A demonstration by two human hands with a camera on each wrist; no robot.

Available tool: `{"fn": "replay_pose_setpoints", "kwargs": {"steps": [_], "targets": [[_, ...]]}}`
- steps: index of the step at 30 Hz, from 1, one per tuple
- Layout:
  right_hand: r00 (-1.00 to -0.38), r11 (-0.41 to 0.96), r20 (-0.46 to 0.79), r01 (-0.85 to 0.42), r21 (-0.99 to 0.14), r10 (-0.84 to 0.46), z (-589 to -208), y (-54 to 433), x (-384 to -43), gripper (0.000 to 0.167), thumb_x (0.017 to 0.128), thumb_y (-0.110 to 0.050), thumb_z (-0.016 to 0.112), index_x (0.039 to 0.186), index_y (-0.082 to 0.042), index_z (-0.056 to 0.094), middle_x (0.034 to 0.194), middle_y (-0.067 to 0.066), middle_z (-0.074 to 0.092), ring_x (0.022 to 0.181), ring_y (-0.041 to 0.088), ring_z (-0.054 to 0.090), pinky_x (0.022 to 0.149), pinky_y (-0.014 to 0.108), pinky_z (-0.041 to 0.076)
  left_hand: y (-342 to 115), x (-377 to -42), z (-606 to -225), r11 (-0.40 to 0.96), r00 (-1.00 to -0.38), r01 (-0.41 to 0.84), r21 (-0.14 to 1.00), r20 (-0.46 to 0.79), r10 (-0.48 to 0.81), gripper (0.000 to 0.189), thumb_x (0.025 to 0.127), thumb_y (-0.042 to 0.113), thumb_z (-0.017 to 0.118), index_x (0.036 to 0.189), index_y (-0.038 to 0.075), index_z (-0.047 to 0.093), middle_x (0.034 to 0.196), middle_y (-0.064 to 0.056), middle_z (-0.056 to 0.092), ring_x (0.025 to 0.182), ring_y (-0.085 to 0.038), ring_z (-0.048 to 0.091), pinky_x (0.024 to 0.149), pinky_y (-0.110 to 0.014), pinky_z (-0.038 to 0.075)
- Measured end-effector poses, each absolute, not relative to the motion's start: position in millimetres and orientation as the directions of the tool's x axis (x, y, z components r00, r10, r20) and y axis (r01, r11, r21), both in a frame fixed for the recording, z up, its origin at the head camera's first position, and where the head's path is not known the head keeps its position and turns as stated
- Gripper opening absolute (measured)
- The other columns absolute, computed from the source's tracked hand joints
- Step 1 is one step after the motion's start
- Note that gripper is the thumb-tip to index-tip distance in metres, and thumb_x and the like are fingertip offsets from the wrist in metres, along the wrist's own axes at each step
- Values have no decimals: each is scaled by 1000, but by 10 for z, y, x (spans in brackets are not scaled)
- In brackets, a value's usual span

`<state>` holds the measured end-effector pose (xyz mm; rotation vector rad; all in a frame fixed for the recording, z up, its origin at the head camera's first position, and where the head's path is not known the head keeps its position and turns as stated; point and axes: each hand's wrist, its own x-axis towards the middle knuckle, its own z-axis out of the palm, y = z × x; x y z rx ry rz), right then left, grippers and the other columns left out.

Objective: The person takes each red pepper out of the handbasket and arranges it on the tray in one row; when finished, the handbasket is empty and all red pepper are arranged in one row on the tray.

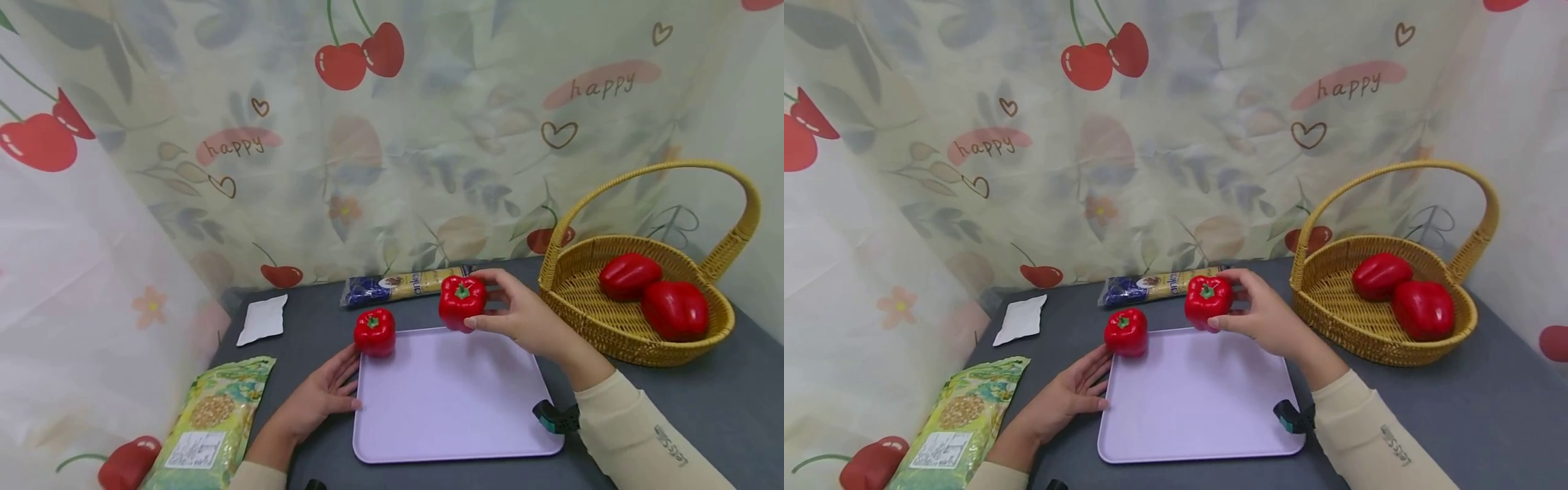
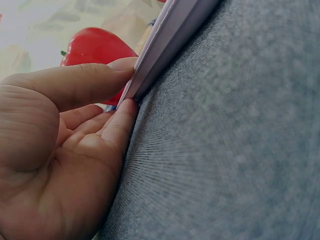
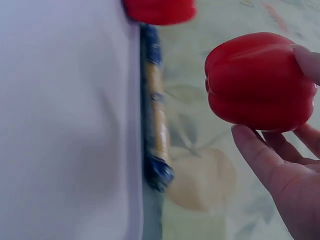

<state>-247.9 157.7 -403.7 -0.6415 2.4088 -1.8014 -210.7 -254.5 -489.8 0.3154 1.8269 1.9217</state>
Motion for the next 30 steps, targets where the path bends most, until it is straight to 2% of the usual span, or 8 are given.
{"fn": "replay_pose_setpoints", "kwargs": {"steps": [5, 10, 19, 30], "targets": [[-901, 282, 146, -277, -919, -409, -4107, 1427, -2536, 84, 92, -18, 91, 159, -4, 42, 155, 20, 47, 138, 45, 53, 99, 49, 61, -2540, -2108, -4903, -4, -865, -178, 984, -155, 477, 111, 87, -20, 78, 174, 2, 13, 181, -14, 12, 164, -33, 16, 118, -38, 43], [-897, 348, 87, -256, -902, -434, -4150, 1298, -2630, 84, 91, -23, 91, 158, -5, 45, 154, 19, 48, 136, 44, 53, 99, 50, 61, -2542, -2104, -4888, -3, -868, -177, 984, -154, 472, 110, 87, -20, 78, 174, 2, 13, 180, -15, 12, 164, -34, 16, 118, -38, 43], [-860, 412, 13, -257, -874, -510, -4275, 1084, -2778, 75, 93, -17, 89, 155, -1, 50, 149, 15, 56, 133, 38, 58, 108, 52, 55, -2543, -2102, -4882, -1, -867, -175, 985, -153, 474, 109, 87, -20, 78, 173, 1, 14, 180, -16, 12, 164, -34, 15, 119, -38, 41], [-854, 430, -8, -254, -866, -520, -4341, 878, -2819, 77, 94, -16, 88, 159, -3, 49, 153, 15, 53, 134, 37, 59, 109, 49, 55, -2528, -2098, -4870, -10, -868, -165, 986, -141, 475, 109, 87, -21, 77, 173, 1, 14, 180, -16, 12, 164, -34, 14, 120, -39, 40]]}}
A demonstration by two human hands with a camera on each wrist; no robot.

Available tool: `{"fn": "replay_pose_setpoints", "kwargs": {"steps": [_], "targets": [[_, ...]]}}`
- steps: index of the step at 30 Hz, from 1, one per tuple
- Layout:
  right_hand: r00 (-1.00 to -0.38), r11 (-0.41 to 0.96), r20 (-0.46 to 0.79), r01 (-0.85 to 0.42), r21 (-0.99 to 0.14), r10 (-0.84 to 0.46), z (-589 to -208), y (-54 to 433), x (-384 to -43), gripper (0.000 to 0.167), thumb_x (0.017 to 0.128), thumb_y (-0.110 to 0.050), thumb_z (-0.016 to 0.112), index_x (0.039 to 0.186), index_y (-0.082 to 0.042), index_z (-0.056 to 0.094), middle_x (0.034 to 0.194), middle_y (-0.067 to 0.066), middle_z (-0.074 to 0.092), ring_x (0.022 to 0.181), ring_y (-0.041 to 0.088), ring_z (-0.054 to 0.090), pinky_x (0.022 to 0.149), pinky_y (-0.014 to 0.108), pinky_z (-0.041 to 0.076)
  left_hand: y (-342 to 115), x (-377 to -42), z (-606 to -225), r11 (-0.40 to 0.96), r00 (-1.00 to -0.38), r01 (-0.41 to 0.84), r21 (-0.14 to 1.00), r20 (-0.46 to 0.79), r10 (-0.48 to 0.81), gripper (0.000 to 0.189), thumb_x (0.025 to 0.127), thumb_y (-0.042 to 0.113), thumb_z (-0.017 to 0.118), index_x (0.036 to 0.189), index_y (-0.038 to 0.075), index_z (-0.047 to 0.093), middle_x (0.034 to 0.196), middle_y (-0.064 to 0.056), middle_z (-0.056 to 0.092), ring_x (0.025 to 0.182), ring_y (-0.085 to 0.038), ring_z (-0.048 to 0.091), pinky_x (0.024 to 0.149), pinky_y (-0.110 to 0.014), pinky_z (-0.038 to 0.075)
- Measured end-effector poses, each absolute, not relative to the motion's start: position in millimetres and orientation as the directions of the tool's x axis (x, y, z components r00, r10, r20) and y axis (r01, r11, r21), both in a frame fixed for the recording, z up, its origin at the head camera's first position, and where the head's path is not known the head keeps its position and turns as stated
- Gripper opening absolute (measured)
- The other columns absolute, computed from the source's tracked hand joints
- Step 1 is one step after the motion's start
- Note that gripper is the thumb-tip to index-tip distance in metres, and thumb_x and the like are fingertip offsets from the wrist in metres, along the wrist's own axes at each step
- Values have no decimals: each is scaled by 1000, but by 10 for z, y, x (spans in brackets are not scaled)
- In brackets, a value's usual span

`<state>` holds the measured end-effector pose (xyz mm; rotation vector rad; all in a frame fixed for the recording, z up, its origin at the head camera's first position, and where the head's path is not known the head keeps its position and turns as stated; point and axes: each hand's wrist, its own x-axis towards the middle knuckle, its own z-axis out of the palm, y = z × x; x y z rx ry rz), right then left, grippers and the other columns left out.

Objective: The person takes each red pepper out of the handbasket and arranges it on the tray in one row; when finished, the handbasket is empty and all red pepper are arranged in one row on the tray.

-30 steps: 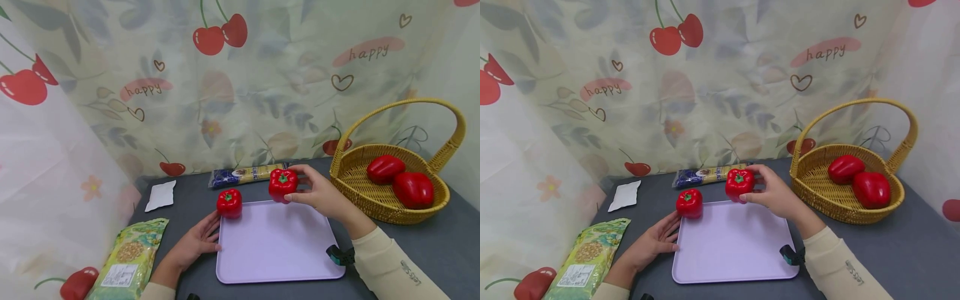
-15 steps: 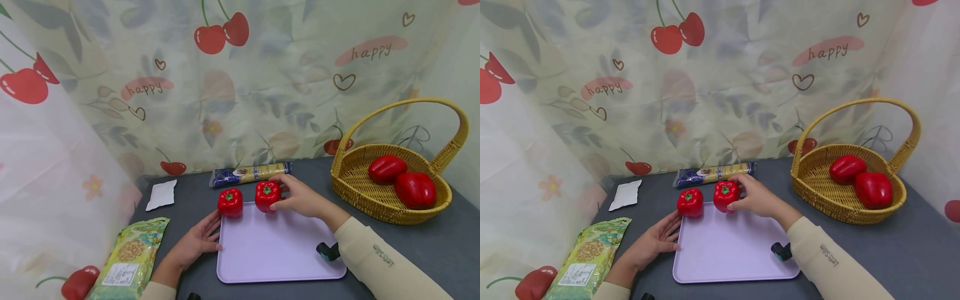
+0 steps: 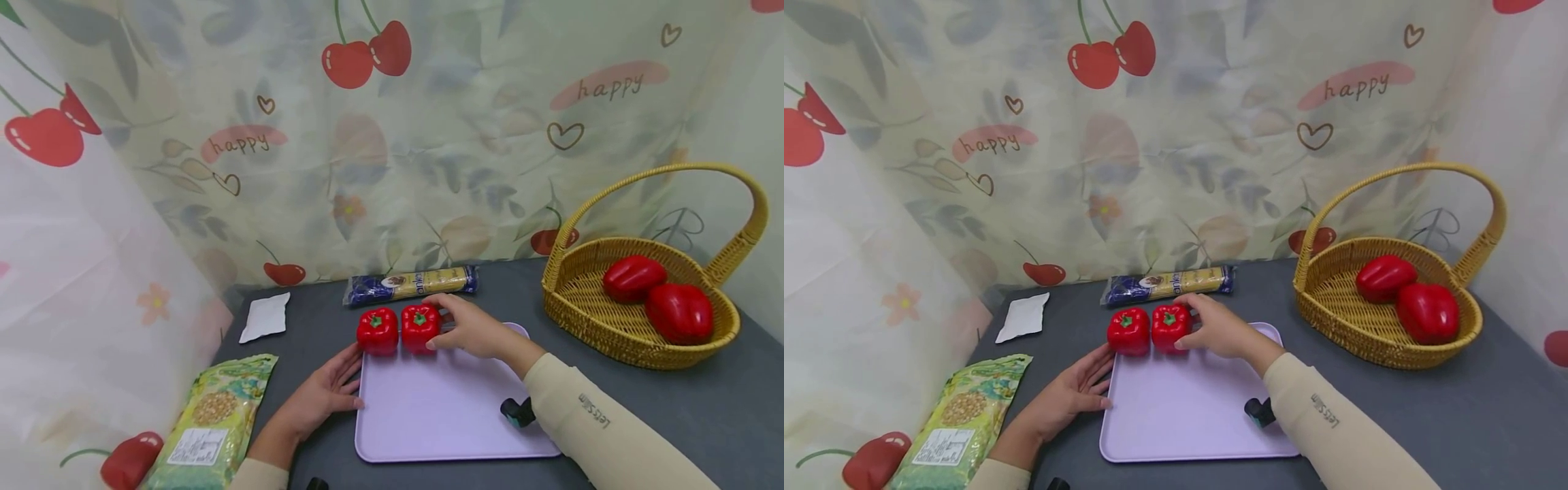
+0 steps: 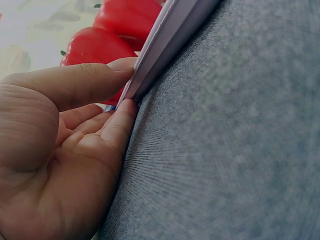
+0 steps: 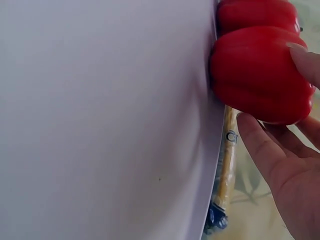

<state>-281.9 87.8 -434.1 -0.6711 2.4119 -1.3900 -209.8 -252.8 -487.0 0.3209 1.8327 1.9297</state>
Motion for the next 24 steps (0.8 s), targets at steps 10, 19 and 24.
{"fn": "replay_pose_setpoints", "kwargs": {"steps": [10, 19, 24], "targets": [[-857, 432, -3, -256, -865, -515, -4361, 825, -2830, 78, 95, -14, 87, 161, -4, 48, 155, 15, 53, 135, 37, 59, 109, 50, 54, -2527, -2098, -4867, -7, -865, -173, 985, -149, 480, 108, 88, -21, 76, 173, 1, 14, 180, -16, 12, 164, -35, 14, 120, -41, 39], [-859, 433, -3, -255, -865, -512, -4361, 813, -2825, 83, 94, -16, 89, 164, -5, 45, 158, 15, 52, 137, 38, 58, 109, 51, 55, -2528, -2103, -4867, -7, -867, -173, 985, -149, 476, 108, 88, -21, 77, 173, 1, 14, 180, -17, 12, 164, -36, 14, 119, -40, 41], [-856, 426, 13, -270, -863, -516, -4374, 819, -2810, 88, 93, -23, 91, 164, -5, 43, 158, 16, 51, 138, 38, 56, 107, 51, 55, -2528, -2095, -4870, -11, -865, -170, 985, -144, 481, 107, 88, -22, 76, 173, 0, 14, 180, -17, 12, 164, -35, 14, 120, -41, 39]]}}
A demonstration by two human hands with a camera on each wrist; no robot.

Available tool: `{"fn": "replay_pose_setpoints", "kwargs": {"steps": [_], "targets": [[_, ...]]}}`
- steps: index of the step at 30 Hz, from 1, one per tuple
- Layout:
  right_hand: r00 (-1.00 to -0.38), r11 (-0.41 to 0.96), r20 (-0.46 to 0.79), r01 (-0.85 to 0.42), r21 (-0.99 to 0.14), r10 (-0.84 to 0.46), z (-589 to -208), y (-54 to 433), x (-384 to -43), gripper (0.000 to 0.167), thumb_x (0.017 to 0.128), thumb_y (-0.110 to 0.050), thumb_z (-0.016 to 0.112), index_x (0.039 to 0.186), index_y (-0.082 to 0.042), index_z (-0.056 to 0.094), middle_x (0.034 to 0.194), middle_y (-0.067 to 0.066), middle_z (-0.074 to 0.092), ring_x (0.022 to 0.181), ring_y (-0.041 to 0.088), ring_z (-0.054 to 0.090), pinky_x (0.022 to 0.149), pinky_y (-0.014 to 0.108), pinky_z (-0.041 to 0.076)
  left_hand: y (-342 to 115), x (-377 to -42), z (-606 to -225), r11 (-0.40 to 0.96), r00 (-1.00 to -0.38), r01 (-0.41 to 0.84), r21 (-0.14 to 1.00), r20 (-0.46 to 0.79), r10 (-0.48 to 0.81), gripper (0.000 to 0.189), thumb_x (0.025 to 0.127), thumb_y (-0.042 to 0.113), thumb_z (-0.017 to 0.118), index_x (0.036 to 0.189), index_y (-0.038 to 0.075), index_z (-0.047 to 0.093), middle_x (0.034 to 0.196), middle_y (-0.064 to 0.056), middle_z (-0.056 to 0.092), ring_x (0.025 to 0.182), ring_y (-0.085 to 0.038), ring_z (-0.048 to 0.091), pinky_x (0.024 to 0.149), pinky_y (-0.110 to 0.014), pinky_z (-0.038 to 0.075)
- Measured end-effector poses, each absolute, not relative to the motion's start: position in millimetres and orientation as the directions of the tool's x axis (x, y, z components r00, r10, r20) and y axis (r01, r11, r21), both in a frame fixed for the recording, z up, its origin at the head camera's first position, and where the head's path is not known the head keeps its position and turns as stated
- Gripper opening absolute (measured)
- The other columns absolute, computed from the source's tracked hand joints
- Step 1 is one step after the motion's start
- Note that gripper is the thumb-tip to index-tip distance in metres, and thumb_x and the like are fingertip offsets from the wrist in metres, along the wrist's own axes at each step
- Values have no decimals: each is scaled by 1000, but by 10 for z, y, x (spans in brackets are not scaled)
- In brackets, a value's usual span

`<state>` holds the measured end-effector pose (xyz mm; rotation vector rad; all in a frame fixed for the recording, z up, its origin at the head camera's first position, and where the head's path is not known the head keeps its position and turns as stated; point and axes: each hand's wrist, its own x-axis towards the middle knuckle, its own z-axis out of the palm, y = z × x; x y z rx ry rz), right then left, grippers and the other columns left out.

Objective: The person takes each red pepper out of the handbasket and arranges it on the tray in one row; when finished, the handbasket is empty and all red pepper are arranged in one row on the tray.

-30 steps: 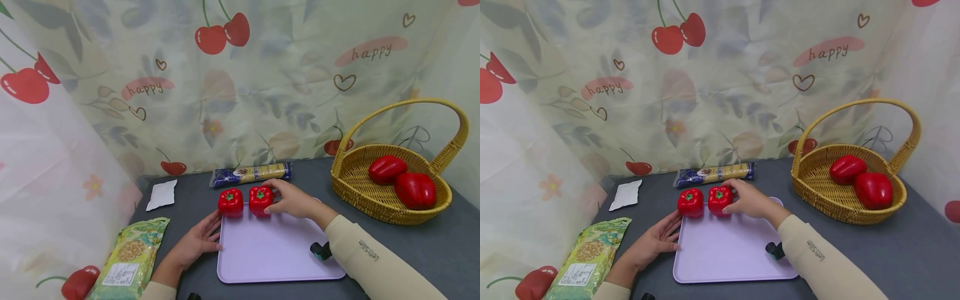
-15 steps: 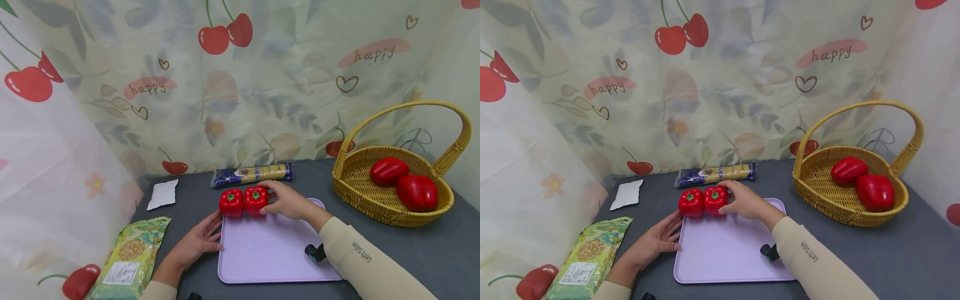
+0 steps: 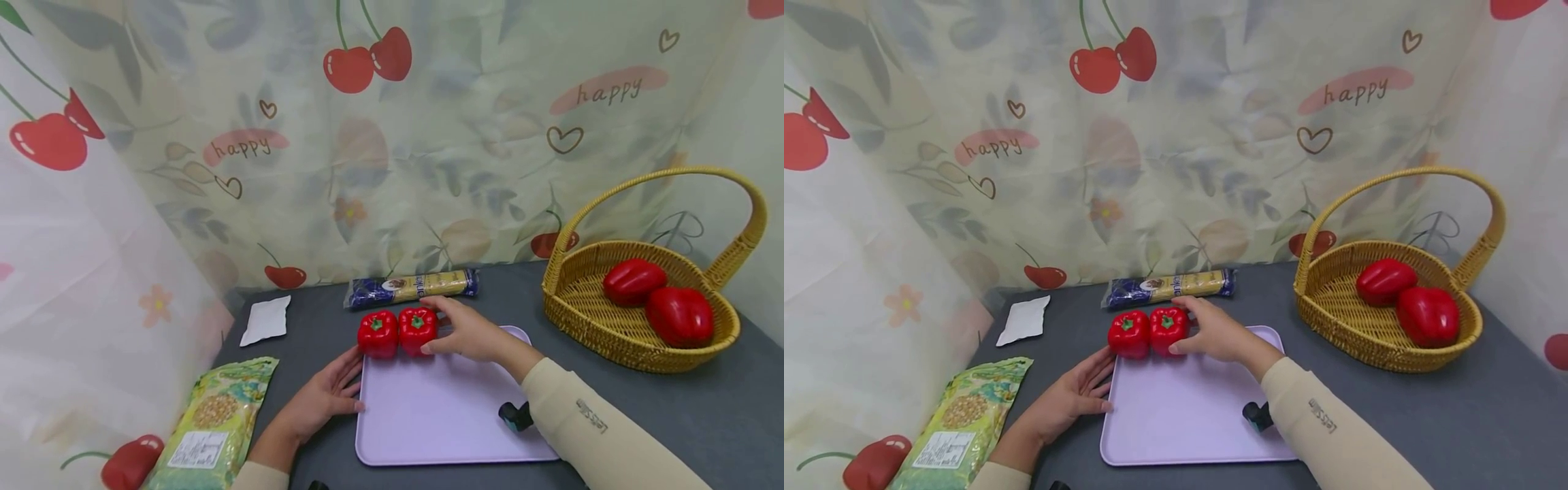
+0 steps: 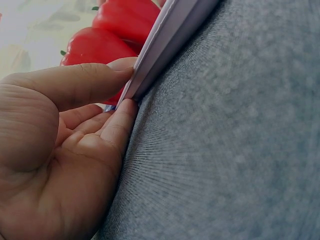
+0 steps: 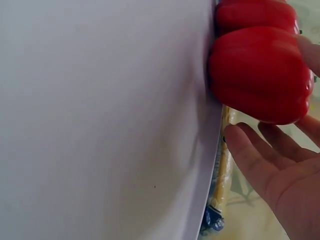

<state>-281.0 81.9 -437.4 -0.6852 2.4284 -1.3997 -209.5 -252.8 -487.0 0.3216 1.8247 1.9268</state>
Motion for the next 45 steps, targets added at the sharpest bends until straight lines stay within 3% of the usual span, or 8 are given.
{"fn": "replay_pose_setpoints", "kwargs": {"steps": [13, 20, 28, 35, 40, 45], "targets": [[-868, 384, 100, -315, -868, -486, -4201, 1069, -2692, 75, 103, -41, 78, 164, -12, 46, 153, 16, 56, 138, 42, 56, 108, 60, 53, -2531, -2089, -4863, -7, -865, -164, 986, -141, 481, 108, 87, -21, 77, 173, 1, 15, 180, -16, 12, 164, -35, 14, 120, -39, 40], [-885, 314, 167, -322, -893, -434, -4136, 1287, -2596, 63, 109, -38, 70, 160, -9, 48, 148, 15, 58, 133, 38, 60, 100, 56, 59, -2528, -2093, -4863, -7, -866, -157, 988, -134, 481, 107, 88, -21, 77, 173, 0, 15, 180, -18, 12, 164, -36, 14, 120, -41, 39], [-869, 142, 269, -354, -925, -415, -4104, 1483, -2456, 45, 119, -28, 46, 155, -2, 49, 143, 21, 59, 129, 43, 63, 100, 51, 59, -2543, -2100, -4882, 9, -871, -156, 988, -142, 470, 109, 87, -20, 79, 173, 0, 15, 180, -17, 12, 164, -37, 14, 118, -38, 42], [-852, 69, 326, -386, -920, -410, -4110, 1684, -2335, 47, 121, -26, 32, 155, 2, 46, 144, 27, 57, 126, 46, 63, 96, 43, 61, -2543, -2094, -4888, 7, -872, -163, 987, -147, 467, 109, 87, -20, 78, 173, 0, 15, 180, -17, 13, 164, -36, 15, 118, -38, 42], [-826, -26, 378, -406, -914, -418, -4156, 1863, -2252, 51, 121, -31, 23, 156, -5, 50, 143, 31, 56, 125, 40, 65, 94, 41, 61, -2540, -2094, -4883, 6, -868, -160, 987, -143, 475, 108, 88, -20, 77, 173, 0, 15, 180, -17, 13, 164, -35, 15, 120, -39, 40], [-795, -96, 431, -434, -896, -428, -4143, 2060, -2207, 56, 121, -35, 18, 160, -11, 50, 145, 26, 58, 127, 35, 64, 96, 40, 59, -2537, -2094, -4882, 2, -868, -157, 988, -139, 477, 108, 88, -20, 77, 173, 1, 15, 180, -17, 13, 164, -36, 15, 120, -40, 40]]}}
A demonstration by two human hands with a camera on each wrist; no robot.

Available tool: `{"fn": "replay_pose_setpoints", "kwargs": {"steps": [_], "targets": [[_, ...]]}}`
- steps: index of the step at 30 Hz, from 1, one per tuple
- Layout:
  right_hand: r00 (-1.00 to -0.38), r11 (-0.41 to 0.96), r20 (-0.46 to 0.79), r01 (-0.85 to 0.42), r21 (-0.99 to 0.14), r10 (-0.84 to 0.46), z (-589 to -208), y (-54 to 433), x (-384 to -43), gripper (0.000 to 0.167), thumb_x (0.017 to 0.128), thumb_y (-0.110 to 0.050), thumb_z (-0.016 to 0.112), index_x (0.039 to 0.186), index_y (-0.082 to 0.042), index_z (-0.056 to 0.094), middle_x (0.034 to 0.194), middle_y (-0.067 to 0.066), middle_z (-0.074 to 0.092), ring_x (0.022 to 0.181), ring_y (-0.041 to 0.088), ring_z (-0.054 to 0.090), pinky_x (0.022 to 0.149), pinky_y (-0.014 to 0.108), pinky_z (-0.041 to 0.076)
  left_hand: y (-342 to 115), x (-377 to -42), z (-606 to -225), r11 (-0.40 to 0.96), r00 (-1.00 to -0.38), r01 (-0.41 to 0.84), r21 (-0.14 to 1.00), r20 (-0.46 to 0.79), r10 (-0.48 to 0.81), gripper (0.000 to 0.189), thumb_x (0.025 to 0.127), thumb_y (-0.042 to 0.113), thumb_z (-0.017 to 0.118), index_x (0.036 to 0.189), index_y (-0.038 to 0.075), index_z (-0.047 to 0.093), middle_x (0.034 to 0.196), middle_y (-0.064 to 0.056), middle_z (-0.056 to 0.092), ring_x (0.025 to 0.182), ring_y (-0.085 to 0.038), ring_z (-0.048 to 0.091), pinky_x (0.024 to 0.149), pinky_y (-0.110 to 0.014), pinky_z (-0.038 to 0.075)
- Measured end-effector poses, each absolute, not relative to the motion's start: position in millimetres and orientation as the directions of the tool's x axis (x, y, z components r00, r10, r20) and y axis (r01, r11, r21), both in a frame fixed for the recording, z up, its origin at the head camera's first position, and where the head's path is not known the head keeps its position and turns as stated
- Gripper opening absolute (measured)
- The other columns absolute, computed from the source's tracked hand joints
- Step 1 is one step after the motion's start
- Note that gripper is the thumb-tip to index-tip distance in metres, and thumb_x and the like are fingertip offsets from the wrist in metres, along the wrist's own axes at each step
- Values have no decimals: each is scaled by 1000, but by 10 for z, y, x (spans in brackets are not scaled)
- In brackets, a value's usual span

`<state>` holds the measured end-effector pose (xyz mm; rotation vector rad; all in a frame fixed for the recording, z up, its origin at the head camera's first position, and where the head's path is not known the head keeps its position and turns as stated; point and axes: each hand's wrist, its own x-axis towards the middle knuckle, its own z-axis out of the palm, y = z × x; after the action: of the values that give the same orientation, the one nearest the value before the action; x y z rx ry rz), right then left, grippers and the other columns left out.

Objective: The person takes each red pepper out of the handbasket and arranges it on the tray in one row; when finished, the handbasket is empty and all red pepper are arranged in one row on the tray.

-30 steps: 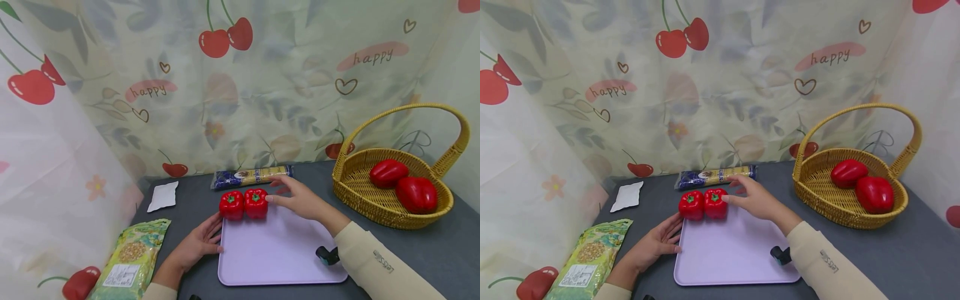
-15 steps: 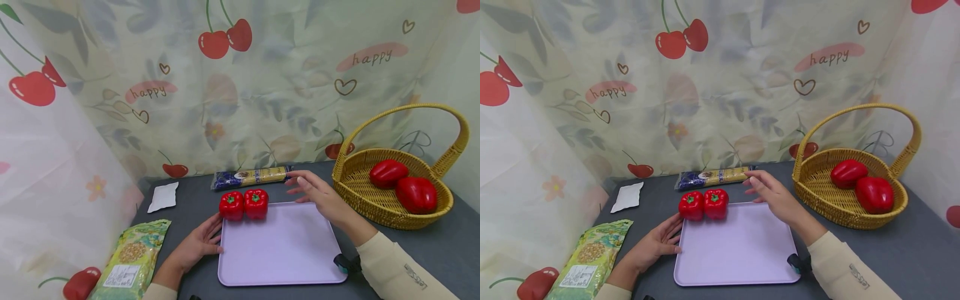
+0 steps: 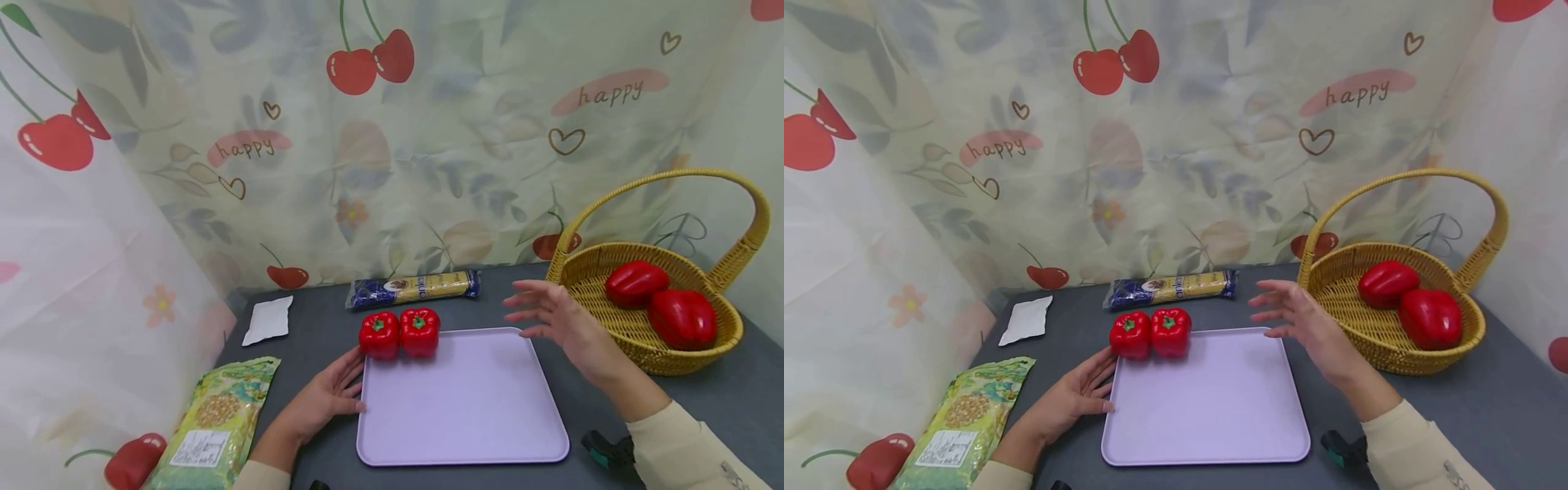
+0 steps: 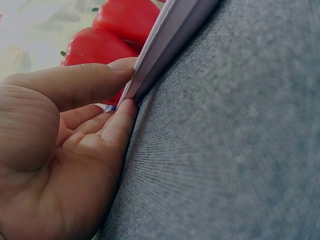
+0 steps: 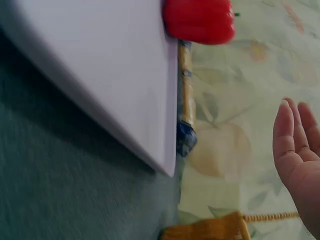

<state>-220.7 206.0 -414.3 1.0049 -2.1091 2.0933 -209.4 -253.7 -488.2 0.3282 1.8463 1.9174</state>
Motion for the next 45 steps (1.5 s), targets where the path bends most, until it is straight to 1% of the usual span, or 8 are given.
{"fn": "replay_pose_setpoints", "kwargs": {"steps": [5, 12, 18, 22, 31, 35, 40, 45], "targets": [[-793, -139, 462, -445, -885, -398, -4092, 2254, -2210, 63, 119, -42, 18, 163, -2, 41, 147, 22, 58, 128, 35, 63, 98, 40, 59, -2535, -2093, -4900, -2, -869, -159, 987, -139, 474, 109, 87, -21, 78, 173, 0, 15, 180, -18, 12, 164, -37, 15, 119, -39, 42], [-746, -244, 542, -483, -841, -388, -4066, 2500, -2214, 62, 119, -36, 14, 163, 4, 35, 150, 23, 55, 130, 34, 61, 102, 39, 57, -2528, -2084, -4900, -3, -867, -161, 987, -140, 477, 109, 87, -20, 78, 173, 0, 14, 180, -18, 12, 164, -36, 14, 120, -40, 40], [-755, -272, 572, -505, -819, -321, -4023, 2687, -2223, 63, 119, -34, 12, 162, 8, 31, 149, 27, 52, 130, 37, 60, 103, 38, 57, -2524, -2083, -4885, -6, -865, -165, 986, -141, 482, 107, 88, -20, 77, 173, 1, 15, 180, -17, 12, 164, -35, 15, 120, -41, 40], [-751, -295, 590, -516, -804, -296, -4005, 2849, -2227, 68, 119, -39, 9, 164, 7, 29, 152, 25, 51, 133, 36, 58, 104, 36, 54, -2525, -2091, -4879, 0, -865, -161, 987, -141, 482, 108, 88, -20, 77, 173, 0, 14, 180, -17, 12, 164, -36, 14, 120, -40, 40], [-861, -241, 505, -479, -844, -57, -3901, 3103, -2153, 73, 117, -54, 23, 166, -1, 34, 155, 23, 52, 134, 35, 53, 103, 33, 54, -2522, -2112, -4860, 14, -868, -154, 988, -142, 477, 107, 88, -19, 78, 173, 1, 16, 180, -16, 13, 164, -35, 15, 119, -38, 42], [-883, -244, 469, -461, -853, 29, -3914, 3241, -2167, 74, 116, -57, 27, 167, -4, 37, 156, 21, 52, 134, 35, 52, 102, 32, 54, -2526, -2116, -4863, 15, -867, -150, 989, -139, 479, 108, 89, -18, 78, 173, 1, 15, 180, -16, 12, 164, -36, 14, 119, -39, 41], [-860, -299, 506, -500, -813, 61, -4050, 3492, -2259, 69, 117, -51, 27, 167, -4, 36, 157, 20, 53, 135, 35, 53, 102, 32, 55, -2532, -2118, -4874, 13, -869, -151, 988, -139, 475, 109, 88, -18, 79, 173, 1, 14, 180, -17, 12, 164, -36, 14, 118, -38, 42], [-841, -288, 511, -541, -790, 177, -4176, 3679, -2334, 64, 118, -47, 32, 166, -5, 40, 152, 19, 57, 132, 32, 57, 97, 27, 57, -2531, -2113, -4871, 12, -869, -160, 987, -146, 474, 108, 89, -19, 78, 174, 2, 14, 180, -16, 12, 164, -35, 15, 118, -39, 42]]}}
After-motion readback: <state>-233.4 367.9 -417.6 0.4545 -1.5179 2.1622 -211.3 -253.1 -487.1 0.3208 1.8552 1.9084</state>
